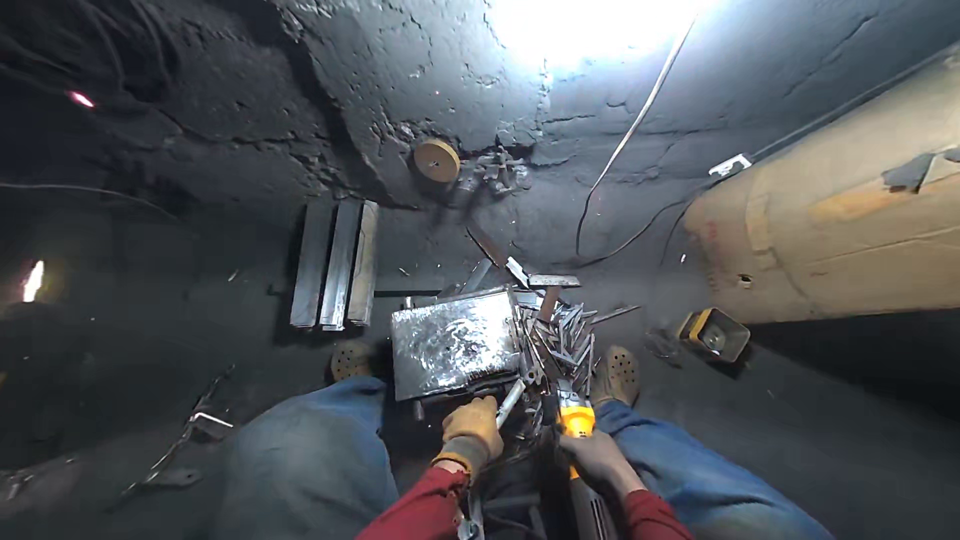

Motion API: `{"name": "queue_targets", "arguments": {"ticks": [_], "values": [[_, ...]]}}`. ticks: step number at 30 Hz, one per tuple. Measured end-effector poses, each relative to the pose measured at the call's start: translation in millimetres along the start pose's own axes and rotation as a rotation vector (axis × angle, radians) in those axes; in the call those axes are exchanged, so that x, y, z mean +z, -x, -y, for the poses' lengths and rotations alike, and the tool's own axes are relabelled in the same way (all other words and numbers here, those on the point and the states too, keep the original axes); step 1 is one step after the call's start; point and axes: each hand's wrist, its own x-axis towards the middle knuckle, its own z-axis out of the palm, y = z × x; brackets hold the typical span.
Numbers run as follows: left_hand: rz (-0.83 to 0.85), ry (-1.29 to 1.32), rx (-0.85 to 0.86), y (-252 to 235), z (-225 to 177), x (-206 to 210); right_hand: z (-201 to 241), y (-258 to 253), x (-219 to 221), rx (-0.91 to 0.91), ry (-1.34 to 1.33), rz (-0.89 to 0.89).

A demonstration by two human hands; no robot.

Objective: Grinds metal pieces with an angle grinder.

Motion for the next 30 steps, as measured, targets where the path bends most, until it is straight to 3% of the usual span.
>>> {"name": "queue_targets", "arguments": {"ticks": [5, 13, 20, 24, 30], "values": [[-0.012, 0.057, 0.070, 13, -4, -8, 6, 9, -17, -0.092, -0.186, -0.136], [-0.239, 0.151, -0.046, 22, 3, -5, 30, 42, -44, -0.227, -0.466, -0.307], [-0.367, 0.162, 0.019, 41, 1, -77, 24, 53, -56, -0.394, -0.553, -0.363], [-0.370, 0.054, 0.035, 41, -1, -129, 20, 57, -62, -0.392, -0.503, -0.359], [-0.354, -0.303, 0.330, -2, -1, -150, 7, 39, -48, -0.357, -0.445, -0.294]]}}
